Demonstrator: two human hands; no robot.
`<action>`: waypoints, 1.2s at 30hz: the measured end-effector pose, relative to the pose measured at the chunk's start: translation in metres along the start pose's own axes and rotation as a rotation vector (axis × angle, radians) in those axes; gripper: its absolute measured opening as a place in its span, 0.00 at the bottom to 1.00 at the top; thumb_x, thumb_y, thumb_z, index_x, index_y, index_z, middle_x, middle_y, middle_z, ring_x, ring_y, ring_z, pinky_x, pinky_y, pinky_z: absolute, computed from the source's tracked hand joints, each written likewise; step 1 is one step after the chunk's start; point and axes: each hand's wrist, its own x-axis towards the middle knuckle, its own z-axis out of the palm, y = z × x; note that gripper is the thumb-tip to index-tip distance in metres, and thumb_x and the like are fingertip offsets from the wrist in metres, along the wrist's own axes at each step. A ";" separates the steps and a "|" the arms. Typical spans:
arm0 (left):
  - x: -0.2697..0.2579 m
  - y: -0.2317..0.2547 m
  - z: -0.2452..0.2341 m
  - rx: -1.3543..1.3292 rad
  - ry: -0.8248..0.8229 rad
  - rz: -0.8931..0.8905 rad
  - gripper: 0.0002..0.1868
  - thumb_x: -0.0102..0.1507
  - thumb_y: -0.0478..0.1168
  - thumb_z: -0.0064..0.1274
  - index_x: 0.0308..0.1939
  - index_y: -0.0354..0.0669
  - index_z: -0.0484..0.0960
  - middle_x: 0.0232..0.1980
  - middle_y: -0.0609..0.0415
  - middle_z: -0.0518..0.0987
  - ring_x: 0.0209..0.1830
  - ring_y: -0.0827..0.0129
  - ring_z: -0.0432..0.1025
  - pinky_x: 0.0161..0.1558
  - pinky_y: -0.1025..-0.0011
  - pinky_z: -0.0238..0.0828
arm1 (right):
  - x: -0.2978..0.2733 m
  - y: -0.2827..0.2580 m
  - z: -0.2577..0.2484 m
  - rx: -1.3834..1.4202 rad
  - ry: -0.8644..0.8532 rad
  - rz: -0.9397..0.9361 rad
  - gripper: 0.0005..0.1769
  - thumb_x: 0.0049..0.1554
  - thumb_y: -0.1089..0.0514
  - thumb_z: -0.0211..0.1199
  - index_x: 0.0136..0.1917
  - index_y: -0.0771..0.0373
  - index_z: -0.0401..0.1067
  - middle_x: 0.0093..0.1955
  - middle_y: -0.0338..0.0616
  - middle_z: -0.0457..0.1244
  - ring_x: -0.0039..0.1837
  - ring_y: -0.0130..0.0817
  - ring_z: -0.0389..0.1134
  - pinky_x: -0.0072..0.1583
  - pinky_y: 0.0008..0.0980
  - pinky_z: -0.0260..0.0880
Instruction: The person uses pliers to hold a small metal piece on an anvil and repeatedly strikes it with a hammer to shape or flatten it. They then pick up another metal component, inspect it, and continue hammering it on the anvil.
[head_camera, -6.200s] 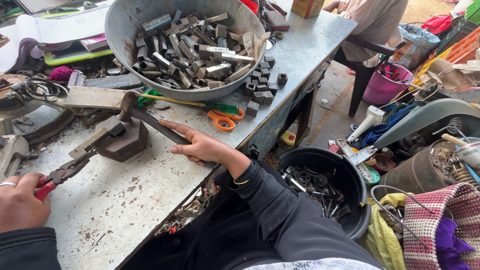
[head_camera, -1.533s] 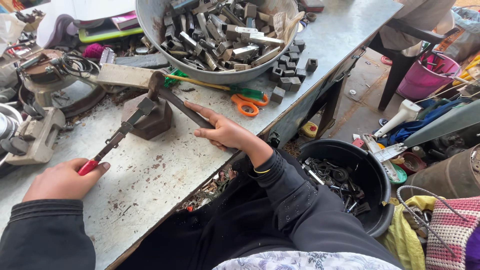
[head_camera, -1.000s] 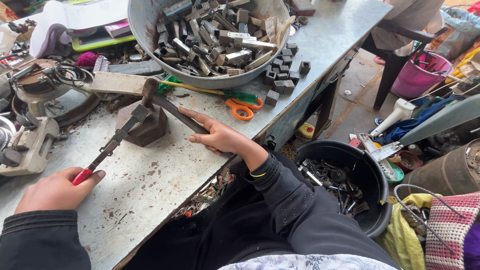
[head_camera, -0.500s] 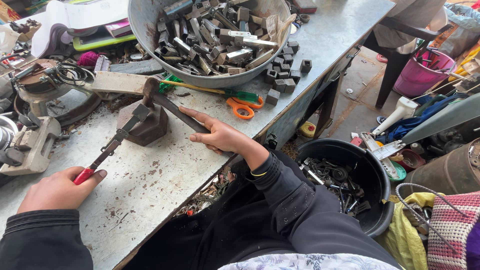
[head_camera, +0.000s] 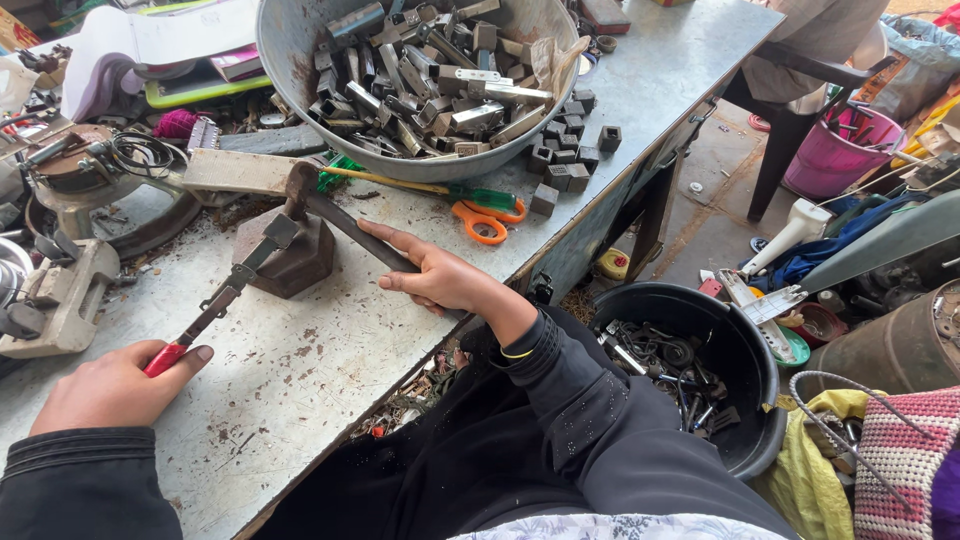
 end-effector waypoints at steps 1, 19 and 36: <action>0.000 0.000 0.000 0.003 -0.006 -0.005 0.36 0.60 0.76 0.46 0.55 0.57 0.88 0.42 0.47 0.85 0.46 0.50 0.81 0.50 0.58 0.77 | 0.000 0.000 0.000 -0.003 0.003 0.003 0.48 0.58 0.51 0.66 0.85 0.46 0.47 0.32 0.34 0.57 0.27 0.19 0.55 0.29 0.23 0.57; 0.002 0.000 0.001 -0.032 -0.027 -0.017 0.38 0.60 0.77 0.46 0.55 0.56 0.88 0.41 0.46 0.85 0.46 0.51 0.79 0.50 0.58 0.77 | 0.001 0.000 -0.001 -0.009 -0.009 -0.017 0.48 0.58 0.52 0.66 0.85 0.49 0.46 0.37 0.35 0.62 0.27 0.19 0.57 0.29 0.23 0.60; 0.013 -0.007 0.008 -0.140 -0.036 0.023 0.37 0.59 0.72 0.51 0.52 0.45 0.88 0.38 0.41 0.83 0.44 0.49 0.78 0.48 0.56 0.75 | -0.002 -0.004 -0.002 0.018 -0.016 -0.048 0.46 0.59 0.53 0.65 0.84 0.48 0.46 0.50 0.36 0.66 0.29 0.19 0.56 0.31 0.24 0.60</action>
